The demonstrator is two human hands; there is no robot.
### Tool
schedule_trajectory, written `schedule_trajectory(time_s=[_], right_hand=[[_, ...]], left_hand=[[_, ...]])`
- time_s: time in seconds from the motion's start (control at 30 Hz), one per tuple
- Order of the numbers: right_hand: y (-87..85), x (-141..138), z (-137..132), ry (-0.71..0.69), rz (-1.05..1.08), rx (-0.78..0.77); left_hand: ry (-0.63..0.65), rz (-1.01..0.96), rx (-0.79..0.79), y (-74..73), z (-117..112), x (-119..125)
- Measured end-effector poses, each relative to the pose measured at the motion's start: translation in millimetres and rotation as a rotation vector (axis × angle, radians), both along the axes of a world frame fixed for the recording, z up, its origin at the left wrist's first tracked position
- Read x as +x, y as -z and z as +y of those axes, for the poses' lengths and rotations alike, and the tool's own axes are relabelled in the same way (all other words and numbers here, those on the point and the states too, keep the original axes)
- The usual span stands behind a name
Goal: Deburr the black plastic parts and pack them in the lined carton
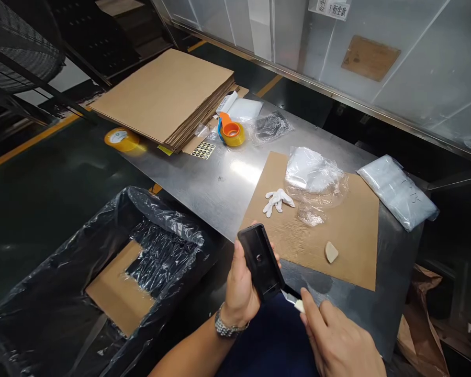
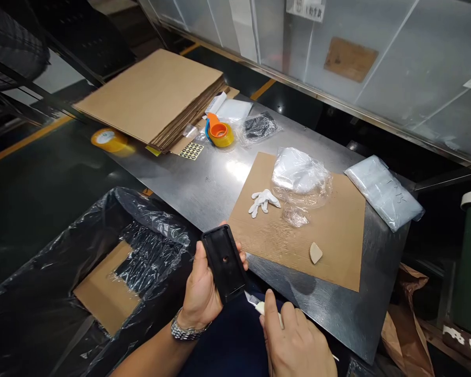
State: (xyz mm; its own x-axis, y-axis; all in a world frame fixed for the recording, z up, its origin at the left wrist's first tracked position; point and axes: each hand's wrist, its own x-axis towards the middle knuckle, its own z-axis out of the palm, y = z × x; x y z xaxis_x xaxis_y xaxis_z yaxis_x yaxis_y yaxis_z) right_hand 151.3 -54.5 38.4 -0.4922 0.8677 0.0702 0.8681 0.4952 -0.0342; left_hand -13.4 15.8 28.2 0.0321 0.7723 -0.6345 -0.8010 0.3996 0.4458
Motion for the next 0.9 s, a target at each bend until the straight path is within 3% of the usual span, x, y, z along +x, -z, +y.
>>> schedule_trajectory(time_s=[0.9], right_hand=[[3.0, 0.4, -2.8, 0.013, -0.062, 0.01]], left_hand=[[0.028, 0.095, 0.003, 0.4, -2.8, 3.1]])
